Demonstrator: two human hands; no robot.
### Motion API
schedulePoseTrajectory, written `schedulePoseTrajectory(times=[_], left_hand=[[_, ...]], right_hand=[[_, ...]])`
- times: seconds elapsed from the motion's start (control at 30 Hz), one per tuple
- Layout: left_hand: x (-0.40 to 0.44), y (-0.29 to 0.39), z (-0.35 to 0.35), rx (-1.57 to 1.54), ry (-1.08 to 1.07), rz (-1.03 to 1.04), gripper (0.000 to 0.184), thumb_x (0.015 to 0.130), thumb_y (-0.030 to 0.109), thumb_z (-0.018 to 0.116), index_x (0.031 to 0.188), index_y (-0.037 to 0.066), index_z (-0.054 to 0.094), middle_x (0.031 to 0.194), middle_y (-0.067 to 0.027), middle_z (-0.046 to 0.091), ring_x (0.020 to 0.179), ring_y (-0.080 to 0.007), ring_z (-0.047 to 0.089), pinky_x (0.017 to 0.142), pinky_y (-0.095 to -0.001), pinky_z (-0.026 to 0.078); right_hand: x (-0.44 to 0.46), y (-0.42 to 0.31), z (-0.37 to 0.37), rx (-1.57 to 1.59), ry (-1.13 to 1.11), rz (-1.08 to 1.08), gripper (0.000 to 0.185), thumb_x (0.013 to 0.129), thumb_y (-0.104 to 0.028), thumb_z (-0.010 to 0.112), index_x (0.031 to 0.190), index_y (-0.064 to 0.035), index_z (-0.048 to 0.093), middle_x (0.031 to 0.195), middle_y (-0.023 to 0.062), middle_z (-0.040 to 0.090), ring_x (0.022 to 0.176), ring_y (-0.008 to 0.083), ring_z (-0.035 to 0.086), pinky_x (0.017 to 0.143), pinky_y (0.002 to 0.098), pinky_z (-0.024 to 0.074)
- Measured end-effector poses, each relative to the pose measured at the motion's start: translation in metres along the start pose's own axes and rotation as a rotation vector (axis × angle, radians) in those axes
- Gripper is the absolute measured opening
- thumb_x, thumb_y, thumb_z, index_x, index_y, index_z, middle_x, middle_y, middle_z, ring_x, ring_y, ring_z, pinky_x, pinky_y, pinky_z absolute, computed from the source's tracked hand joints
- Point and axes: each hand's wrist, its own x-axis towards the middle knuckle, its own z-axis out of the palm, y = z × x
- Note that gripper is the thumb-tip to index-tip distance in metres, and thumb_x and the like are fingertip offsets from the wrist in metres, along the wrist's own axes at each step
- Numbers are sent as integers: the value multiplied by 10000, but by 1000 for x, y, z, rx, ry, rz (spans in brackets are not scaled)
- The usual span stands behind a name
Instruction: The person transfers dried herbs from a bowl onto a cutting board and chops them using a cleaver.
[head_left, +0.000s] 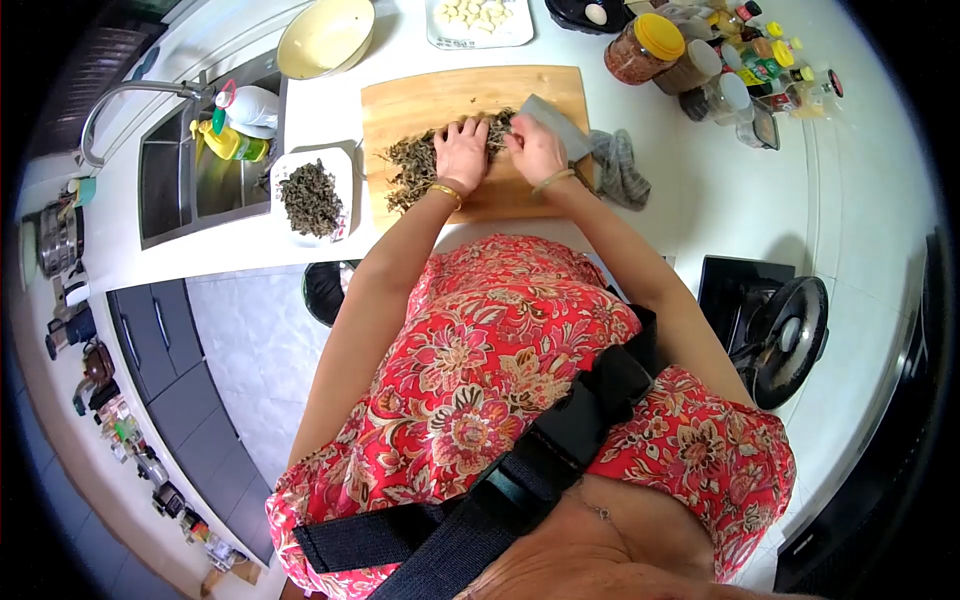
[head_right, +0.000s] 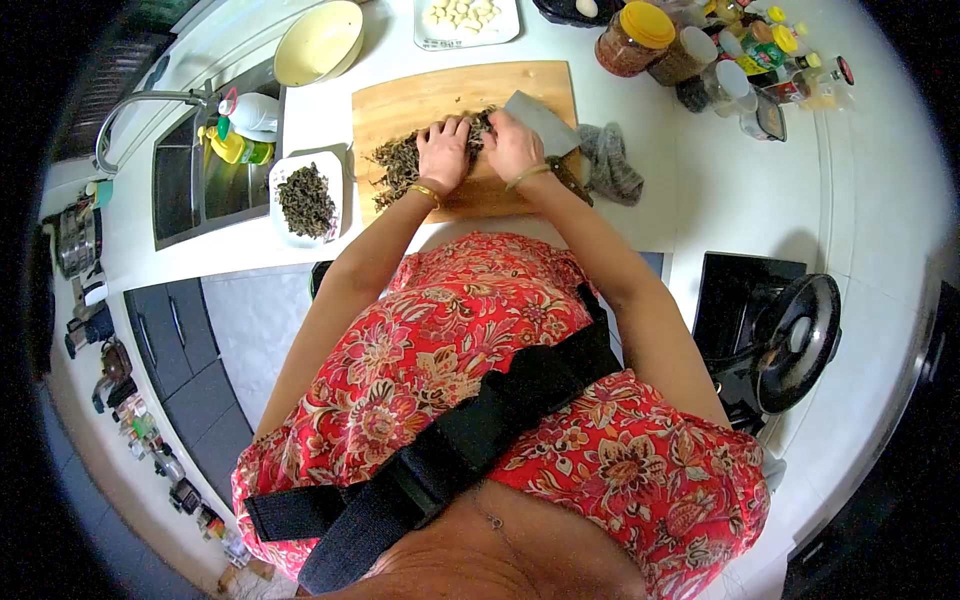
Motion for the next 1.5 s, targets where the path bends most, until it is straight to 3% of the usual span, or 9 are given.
schedulePoseTrajectory(times=[0.03, 0.1, 0.27, 0.47, 0.6, 0.77, 0.93, 1.27, 1.5], left_hand=[[0, 1, 0, -2, 3, 0, 414, 808, 110, 455, 1220, 146, 444, 1198, -55, 468, 1112, -258, 421, 937, -478, 300], [-1, 2, 1, 47, 10, 14, 439, 796, 143, 483, 1230, 113, 424, 1205, -63, 462, 1123, -256, 415, 953, -475, 284], [-4, -1, -9, -48, -4, 45, 533, 766, 242, 502, 1259, 75, 388, 1220, -100, 443, 1153, -273, 385, 978, -473, 248], [2, -23, 19, -409, 12, 95, 635, 807, 444, 434, 1335, 110, 323, 1320, -110, 383, 1212, -288, 334, 1016, -440, 170], [8, -11, 4, -216, -93, -26, 654, 825, 558, 422, 1363, 208, 295, 1320, -95, 390, 1195, -284, 362, 1000, -449, 204], [12, -15, 0, -194, -56, 46, 643, 804, 497, 518, 1330, 167, 352, 1289, -83, 418, 1178, -271, 376, 989, -436, 238], [17, -8, -5, -74, -161, 49, 625, 822, 449, 525, 1326, 126, 344, 1278, -103, 402, 1165, -279, 386, 927, -468, 320], [13, -6, -5, -157, -79, 64, 524, 797, 328, 590, 1238, 90, 438, 1209, -103, 450, 1120, -269, 417, 892, -427, 347], [5, -9, 4, -245, 51, 150, 474, 784, 242, 591, 1208, 86, 447, 1137, -120, 481, 1067, -282, 443, 869, -390, 342]], right_hand=[[2, -5, -3, -3, 1, -2, 322, 766, -120, 577, 1075, -37, 546, 958, 146, 607, 851, 322, 585, 765, 392, 472], [7, -9, -5, -196, 140, -466, 338, 798, -102, 513, 1132, -55, 525, 1113, 142, 548, 1037, 300, 510, 829, 369, 444], [-9, 24, 27, -601, -85, -385, 471, 858, -159, 380, 1299, -2, 330, 1390, 136, 293, 1290, 245, 270, 1047, 430, 206], [-17, 34, 29, -618, -206, -329, 524, 882, -194, 347, 1367, -34, 227, 1444, 102, 182, 1334, 212, 165, 1069, 455, 118], [-13, 29, 20, -673, -279, -278, 530, 873, -189, 352, 1371, -57, 229, 1447, 78, 182, 1337, 200, 156, 1070, 458, 114], [-2, 36, 2, -312, -270, -273, 511, 848, -202, 378, 1342, -92, 312, 1393, 91, 311, 1304, 233, 245, 1057, 480, 138], [-10, 57, -10, -148, 93, -265, 422, 754, -220, 584, 1123, -28, 507, 1065, 182, 560, 1007, 342, 504, 878, 417, 401], [-24, 64, -21, -257, 10, -52, 516, 742, -301, 624, 1137, 0, 485, 1136, 178, 518, 1060, 338, 470, 905, 413, 385], [1, 32, -4, -329, -101, -300, 620, 724, -240, 649, 1258, -59, 393, 1289, 137, 416, 1194, 291, 375, 970, 444, 313]])
